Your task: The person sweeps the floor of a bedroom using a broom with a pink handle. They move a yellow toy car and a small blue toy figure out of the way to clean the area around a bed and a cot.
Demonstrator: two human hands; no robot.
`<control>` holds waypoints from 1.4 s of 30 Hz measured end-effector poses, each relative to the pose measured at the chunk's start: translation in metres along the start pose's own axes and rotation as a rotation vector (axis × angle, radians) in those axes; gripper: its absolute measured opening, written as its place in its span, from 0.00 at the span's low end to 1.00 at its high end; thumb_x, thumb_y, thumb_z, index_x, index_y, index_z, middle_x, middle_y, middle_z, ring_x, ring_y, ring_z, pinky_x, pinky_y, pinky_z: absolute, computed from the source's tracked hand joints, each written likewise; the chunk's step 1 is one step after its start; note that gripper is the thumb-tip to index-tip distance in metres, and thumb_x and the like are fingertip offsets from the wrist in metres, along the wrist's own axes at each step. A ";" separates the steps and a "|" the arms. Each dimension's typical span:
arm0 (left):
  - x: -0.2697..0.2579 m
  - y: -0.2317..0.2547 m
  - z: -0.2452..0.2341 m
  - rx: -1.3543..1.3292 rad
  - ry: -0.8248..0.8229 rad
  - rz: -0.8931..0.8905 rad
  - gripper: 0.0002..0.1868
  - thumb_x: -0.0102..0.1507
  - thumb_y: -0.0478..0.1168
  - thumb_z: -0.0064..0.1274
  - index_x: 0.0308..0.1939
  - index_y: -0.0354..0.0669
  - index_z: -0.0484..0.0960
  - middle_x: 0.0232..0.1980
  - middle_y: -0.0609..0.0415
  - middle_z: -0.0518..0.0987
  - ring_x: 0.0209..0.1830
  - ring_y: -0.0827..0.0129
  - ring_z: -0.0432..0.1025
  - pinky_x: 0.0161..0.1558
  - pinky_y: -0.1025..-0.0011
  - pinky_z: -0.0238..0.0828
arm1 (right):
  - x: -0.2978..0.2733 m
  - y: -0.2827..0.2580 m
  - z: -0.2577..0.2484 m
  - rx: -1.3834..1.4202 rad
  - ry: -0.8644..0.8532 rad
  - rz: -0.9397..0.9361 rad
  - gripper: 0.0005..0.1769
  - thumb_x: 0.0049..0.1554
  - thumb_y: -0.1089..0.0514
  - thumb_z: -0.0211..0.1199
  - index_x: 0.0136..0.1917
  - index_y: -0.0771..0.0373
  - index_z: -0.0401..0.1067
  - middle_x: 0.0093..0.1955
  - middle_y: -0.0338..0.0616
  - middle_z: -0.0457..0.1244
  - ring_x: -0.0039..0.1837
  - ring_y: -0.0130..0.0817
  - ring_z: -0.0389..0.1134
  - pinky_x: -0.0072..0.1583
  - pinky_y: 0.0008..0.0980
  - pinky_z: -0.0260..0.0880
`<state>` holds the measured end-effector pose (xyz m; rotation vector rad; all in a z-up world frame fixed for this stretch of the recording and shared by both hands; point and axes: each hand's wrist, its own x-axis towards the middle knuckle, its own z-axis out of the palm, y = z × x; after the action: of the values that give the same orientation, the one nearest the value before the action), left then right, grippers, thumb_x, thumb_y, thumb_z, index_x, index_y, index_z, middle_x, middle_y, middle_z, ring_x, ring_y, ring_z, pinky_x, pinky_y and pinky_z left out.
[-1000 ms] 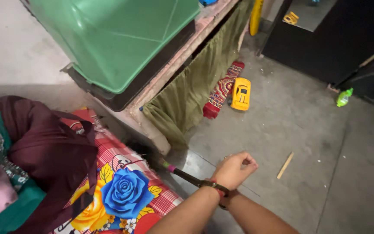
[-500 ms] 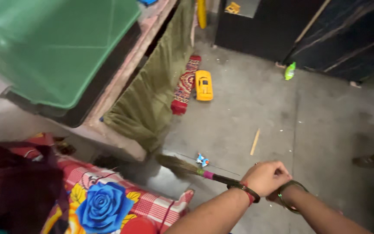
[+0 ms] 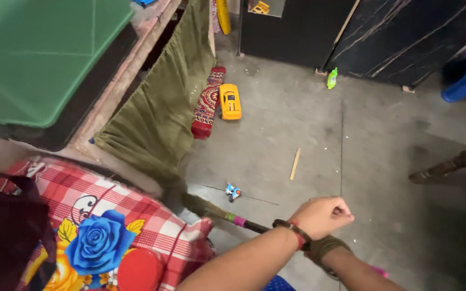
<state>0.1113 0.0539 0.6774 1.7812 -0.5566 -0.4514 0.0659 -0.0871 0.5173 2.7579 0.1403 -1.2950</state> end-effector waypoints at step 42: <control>-0.012 0.013 -0.049 0.105 0.017 -0.060 0.11 0.65 0.44 0.55 0.43 0.39 0.81 0.43 0.54 0.86 0.43 0.71 0.80 0.48 0.71 0.75 | -0.169 0.142 0.027 0.089 0.038 0.349 0.24 0.63 0.44 0.59 0.71 0.43 0.63 0.69 0.40 0.63 0.71 0.43 0.65 0.69 0.45 0.69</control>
<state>0.1276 0.0959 0.7028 1.9042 -0.5245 -0.4548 -0.0451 -0.2387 0.6362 2.7148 -0.3877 -1.1813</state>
